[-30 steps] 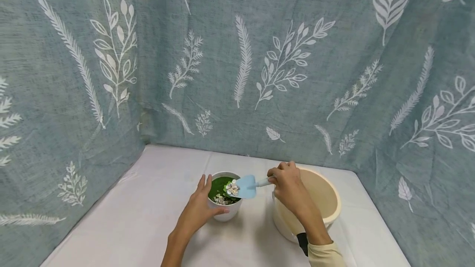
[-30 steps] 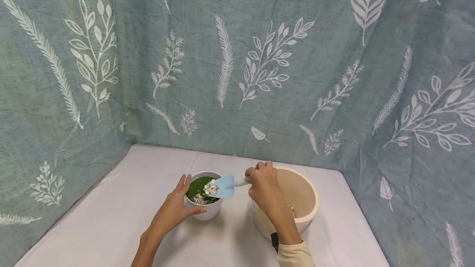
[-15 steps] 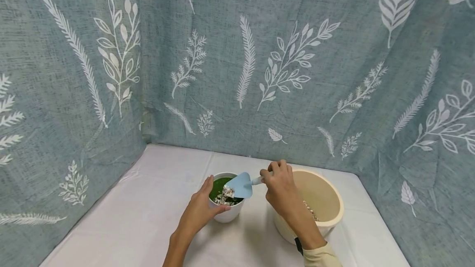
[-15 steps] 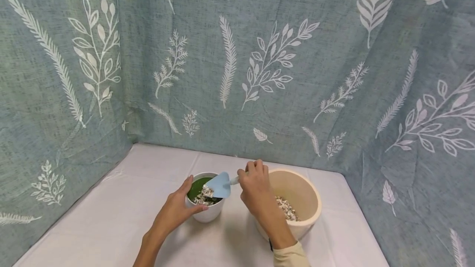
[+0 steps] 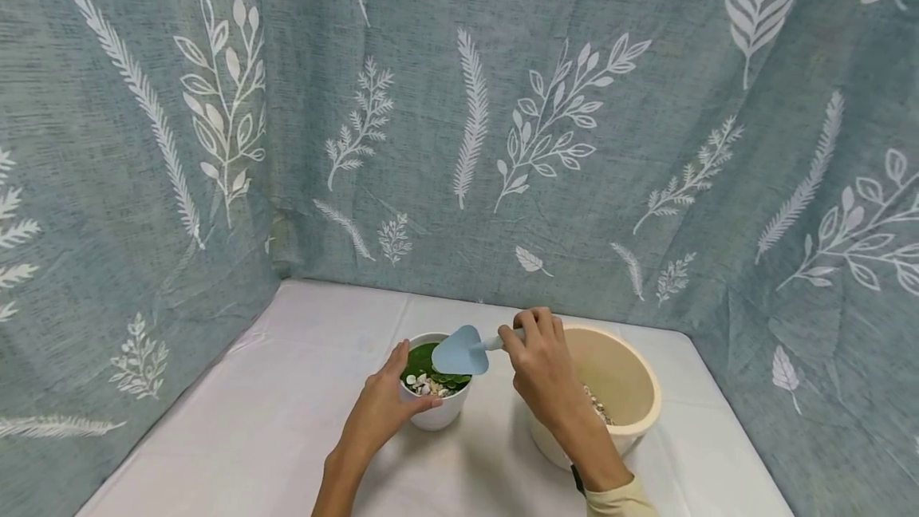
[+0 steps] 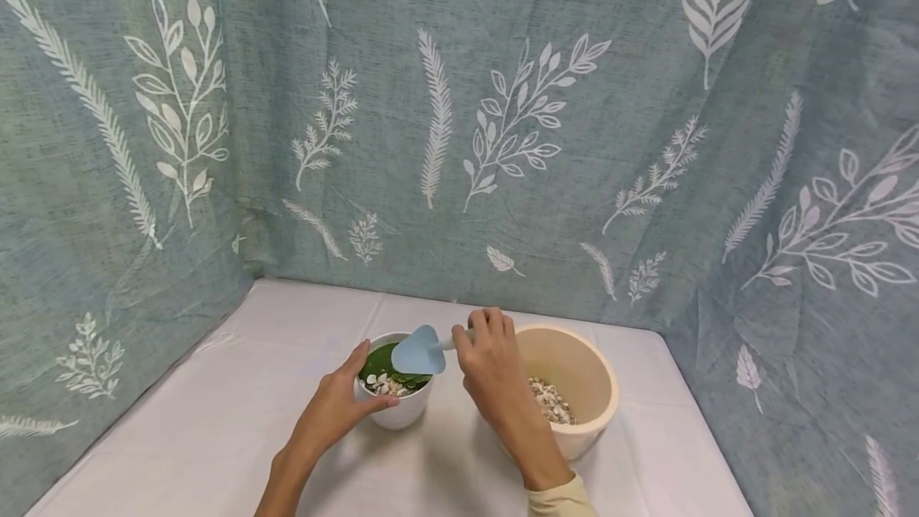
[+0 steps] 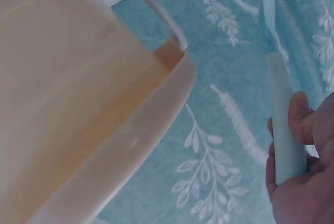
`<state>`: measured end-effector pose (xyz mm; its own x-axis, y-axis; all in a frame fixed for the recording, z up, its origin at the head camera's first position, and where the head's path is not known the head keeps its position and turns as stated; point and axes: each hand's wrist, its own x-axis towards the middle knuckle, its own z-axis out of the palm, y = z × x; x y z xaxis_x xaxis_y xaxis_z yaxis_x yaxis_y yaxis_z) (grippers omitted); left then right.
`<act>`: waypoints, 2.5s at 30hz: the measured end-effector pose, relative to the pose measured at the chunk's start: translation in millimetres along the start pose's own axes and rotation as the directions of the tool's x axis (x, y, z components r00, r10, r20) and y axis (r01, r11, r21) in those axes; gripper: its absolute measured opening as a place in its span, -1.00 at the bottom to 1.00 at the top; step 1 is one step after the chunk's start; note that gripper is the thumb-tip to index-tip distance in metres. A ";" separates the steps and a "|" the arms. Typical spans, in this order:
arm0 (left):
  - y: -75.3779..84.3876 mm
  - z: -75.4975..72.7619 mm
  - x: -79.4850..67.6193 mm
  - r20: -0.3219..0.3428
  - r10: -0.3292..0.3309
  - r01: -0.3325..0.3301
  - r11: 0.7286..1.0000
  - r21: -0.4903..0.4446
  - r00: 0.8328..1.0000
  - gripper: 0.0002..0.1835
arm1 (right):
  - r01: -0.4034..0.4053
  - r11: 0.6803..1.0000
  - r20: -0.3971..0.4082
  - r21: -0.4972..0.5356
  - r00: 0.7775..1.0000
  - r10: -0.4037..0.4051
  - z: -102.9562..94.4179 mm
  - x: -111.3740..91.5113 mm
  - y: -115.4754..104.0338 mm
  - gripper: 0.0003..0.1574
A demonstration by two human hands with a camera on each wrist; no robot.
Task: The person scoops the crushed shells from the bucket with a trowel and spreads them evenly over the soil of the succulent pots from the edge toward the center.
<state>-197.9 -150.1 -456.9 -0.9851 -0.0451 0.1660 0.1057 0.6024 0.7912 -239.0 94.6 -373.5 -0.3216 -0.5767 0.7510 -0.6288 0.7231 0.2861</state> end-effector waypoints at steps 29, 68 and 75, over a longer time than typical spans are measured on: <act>92.4 81.7 20.6 0.089 0.331 -0.337 0.939 0.063 0.939 -0.02 | -0.027 0.904 0.231 -0.427 0.963 0.138 -67.9 -79.7 123.7 -0.69; 105.2 111.1 23.0 0.182 0.359 -0.366 0.931 0.006 0.916 0.00 | -0.550 0.833 0.538 -0.058 0.686 0.490 -41.7 -82.6 115.0 -0.75; 105.3 110.7 22.8 0.179 0.363 -0.372 0.928 0.019 0.915 0.00 | -0.608 0.792 0.520 -0.051 0.661 0.541 -60.2 -80.1 119.5 -0.85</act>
<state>-224.2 0.5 -435.0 -0.8868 0.3196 0.3337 0.4618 0.5907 0.6616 -245.8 250.0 -363.6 -0.9209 -0.1881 0.3416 -0.2667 0.9428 -0.2001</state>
